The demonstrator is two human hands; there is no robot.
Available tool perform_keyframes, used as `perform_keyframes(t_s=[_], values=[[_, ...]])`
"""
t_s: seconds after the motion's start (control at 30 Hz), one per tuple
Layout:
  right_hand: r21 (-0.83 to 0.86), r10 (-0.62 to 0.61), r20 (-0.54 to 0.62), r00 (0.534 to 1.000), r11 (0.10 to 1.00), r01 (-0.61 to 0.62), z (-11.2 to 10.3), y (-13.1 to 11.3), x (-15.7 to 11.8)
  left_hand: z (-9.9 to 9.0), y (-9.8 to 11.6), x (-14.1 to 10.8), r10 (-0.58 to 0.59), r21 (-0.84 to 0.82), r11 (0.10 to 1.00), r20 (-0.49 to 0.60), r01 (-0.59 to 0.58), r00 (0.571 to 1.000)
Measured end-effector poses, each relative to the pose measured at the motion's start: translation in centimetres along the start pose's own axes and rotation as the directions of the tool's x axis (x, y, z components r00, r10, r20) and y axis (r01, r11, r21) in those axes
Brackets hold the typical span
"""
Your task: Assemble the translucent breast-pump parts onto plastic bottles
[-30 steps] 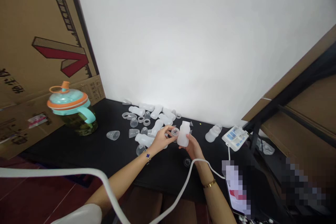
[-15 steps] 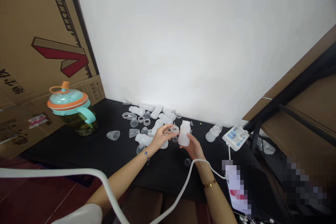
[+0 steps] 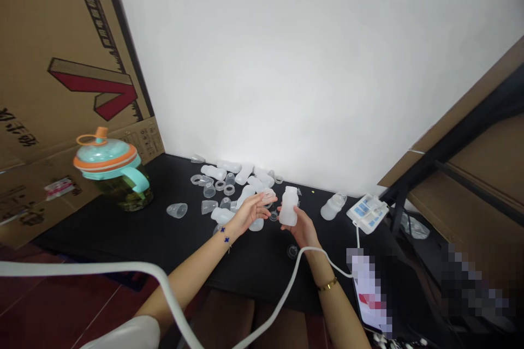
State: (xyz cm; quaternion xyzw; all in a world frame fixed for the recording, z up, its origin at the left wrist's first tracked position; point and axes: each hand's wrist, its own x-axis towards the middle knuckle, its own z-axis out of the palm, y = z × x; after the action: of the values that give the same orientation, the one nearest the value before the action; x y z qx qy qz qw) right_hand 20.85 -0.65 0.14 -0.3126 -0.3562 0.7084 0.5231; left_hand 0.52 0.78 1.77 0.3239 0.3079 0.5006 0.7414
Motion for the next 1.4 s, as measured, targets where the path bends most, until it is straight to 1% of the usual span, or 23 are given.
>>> perform_keyframes(t_s=[0.4, 0.7, 0.8, 0.87, 1.0, 1.07, 1.23, 1.4], values=[[-0.024, 0.015, 0.007, 1.0, 1.0, -0.015, -0.09, 0.02, 0.01, -0.09, -0.12, 0.09, -0.016, -0.015, 1.0, 0.024, 0.016, 1.0], [-0.096, -0.028, 0.019, 0.999, 0.995, 0.03, -0.32, 0.34, 0.06, 0.13, 0.02, -0.28, 0.071, 0.004, 0.997, 0.027, -0.071, 0.997], [-0.163, -0.077, -0.015, 0.997, 0.984, 0.073, -0.33, 0.52, 0.17, 0.26, 0.15, -0.3, 0.077, 0.018, 0.997, 0.027, -0.077, 0.997], [-0.211, -0.143, -0.039, 0.989, 0.969, 0.131, -0.31, 0.63, 0.26, 0.3, 0.18, -0.21, 0.085, 0.02, 0.996, 0.01, -0.085, 0.996], [-0.315, -0.304, -0.07, 0.95, 0.911, 0.268, -0.38, 0.75, 0.41, 0.24, 0.15, -0.03, 0.106, 0.011, 0.994, -0.024, -0.106, 0.994], [-0.358, -0.355, -0.094, 0.93, 0.884, 0.301, -0.52, 0.78, 0.48, 0.16, 0.09, 0.04, 0.118, 0.012, 0.993, -0.028, -0.118, 0.993], [-0.424, -0.404, -0.147, 0.903, 0.85, 0.311, -0.86, 0.85, 0.66, -0.11, -0.14, 0.23, 0.138, 0.023, 0.99, -0.027, -0.138, 0.99], [-0.424, -0.41, -0.138, 0.902, 0.847, 0.32, -0.82, 0.92, 0.62, -0.24, -0.16, 0.34, 0.132, 0.021, 0.991, -0.031, -0.132, 0.991]])
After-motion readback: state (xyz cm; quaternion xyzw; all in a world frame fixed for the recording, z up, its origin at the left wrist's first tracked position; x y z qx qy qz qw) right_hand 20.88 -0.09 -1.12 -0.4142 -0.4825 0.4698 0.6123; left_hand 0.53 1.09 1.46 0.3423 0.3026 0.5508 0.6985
